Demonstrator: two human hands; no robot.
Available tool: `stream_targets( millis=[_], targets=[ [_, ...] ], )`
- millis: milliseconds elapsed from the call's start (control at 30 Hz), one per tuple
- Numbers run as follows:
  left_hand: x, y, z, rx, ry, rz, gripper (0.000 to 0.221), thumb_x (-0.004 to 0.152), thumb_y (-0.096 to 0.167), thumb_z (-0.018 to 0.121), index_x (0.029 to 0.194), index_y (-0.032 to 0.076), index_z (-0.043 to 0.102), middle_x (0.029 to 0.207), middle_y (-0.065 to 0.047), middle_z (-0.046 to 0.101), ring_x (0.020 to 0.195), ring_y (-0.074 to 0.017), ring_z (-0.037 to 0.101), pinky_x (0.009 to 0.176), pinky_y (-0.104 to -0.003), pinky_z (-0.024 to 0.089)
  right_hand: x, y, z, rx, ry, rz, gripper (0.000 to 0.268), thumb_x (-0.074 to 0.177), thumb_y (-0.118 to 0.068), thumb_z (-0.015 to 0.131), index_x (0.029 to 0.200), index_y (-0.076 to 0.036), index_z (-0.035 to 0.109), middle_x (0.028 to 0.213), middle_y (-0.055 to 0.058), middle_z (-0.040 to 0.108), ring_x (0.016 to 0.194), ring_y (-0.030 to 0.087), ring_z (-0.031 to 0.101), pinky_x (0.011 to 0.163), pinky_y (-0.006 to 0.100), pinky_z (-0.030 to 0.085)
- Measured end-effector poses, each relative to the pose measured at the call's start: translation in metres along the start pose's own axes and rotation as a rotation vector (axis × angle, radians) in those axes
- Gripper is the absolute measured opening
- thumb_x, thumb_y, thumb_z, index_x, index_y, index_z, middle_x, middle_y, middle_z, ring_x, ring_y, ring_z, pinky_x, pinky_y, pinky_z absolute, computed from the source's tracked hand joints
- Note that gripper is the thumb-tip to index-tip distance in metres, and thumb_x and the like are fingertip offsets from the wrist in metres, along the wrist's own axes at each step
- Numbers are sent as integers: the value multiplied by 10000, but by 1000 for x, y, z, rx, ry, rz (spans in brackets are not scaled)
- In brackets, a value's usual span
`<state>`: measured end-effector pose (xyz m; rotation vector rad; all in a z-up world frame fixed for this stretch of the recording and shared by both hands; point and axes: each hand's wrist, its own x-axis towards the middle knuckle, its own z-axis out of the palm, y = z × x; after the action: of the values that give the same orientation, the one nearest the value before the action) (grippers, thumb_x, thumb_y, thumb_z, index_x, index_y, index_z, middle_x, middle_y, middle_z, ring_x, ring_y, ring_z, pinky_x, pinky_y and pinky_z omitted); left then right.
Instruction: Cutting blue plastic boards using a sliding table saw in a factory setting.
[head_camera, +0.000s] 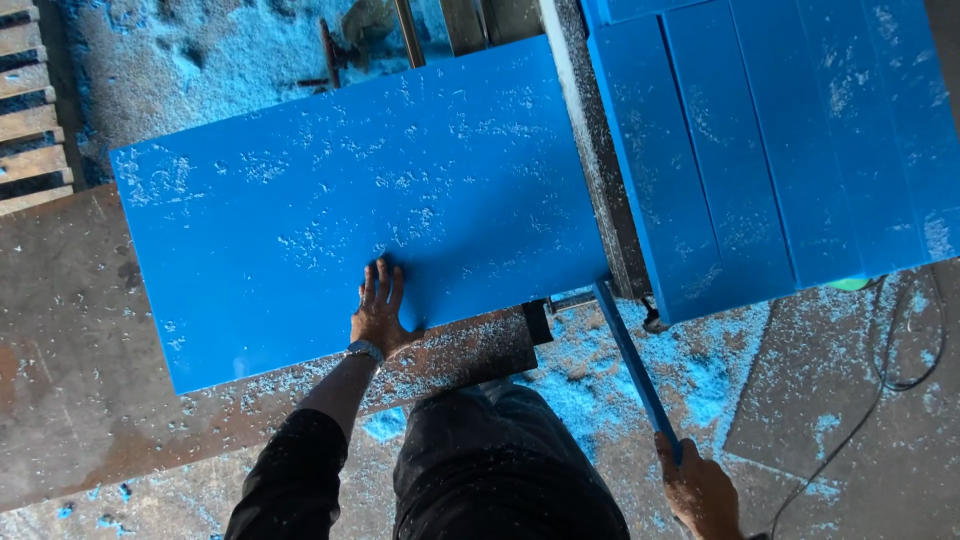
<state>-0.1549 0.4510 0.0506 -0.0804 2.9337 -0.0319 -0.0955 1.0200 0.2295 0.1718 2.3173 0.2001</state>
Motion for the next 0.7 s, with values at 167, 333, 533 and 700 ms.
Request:
stream_targets(
  millis=[167,333,533,700],
  targets=[
    [9,-5,2,-18,6,4,1432,584,891,781,1636,101,217,1718,-241,25,1570,-474,87,1184,-574,368,17,2,15,7,-11,17,614,1011,-673,226,967,-211,628,539,-20,719,455,201,676,524,337,542],
    [23,-7,-1,14,-58,-26,1427,608,936,712,1641,101,189,1716,-244,9,1561,-488,72,1144,-570,419,19,-12,-5,40,-46,61,642,1024,-662,207,934,-203,647,537,-31,711,444,171,681,512,305,548],
    [36,-11,-3,37,-104,-31,1443,610,915,742,1642,89,165,1711,-257,-15,1555,-504,44,1125,-588,431,31,-12,2,32,49,2,631,1019,-646,244,870,-200,664,488,-48,659,375,144,600,432,265,468],
    [45,-16,6,9,-39,-22,1465,580,904,776,1629,58,201,1706,-275,9,1552,-522,43,1166,-653,335,39,-20,-3,55,-8,15,589,1045,-610,270,919,-192,665,524,-54,691,401,144,633,455,261,507]
  ],
)
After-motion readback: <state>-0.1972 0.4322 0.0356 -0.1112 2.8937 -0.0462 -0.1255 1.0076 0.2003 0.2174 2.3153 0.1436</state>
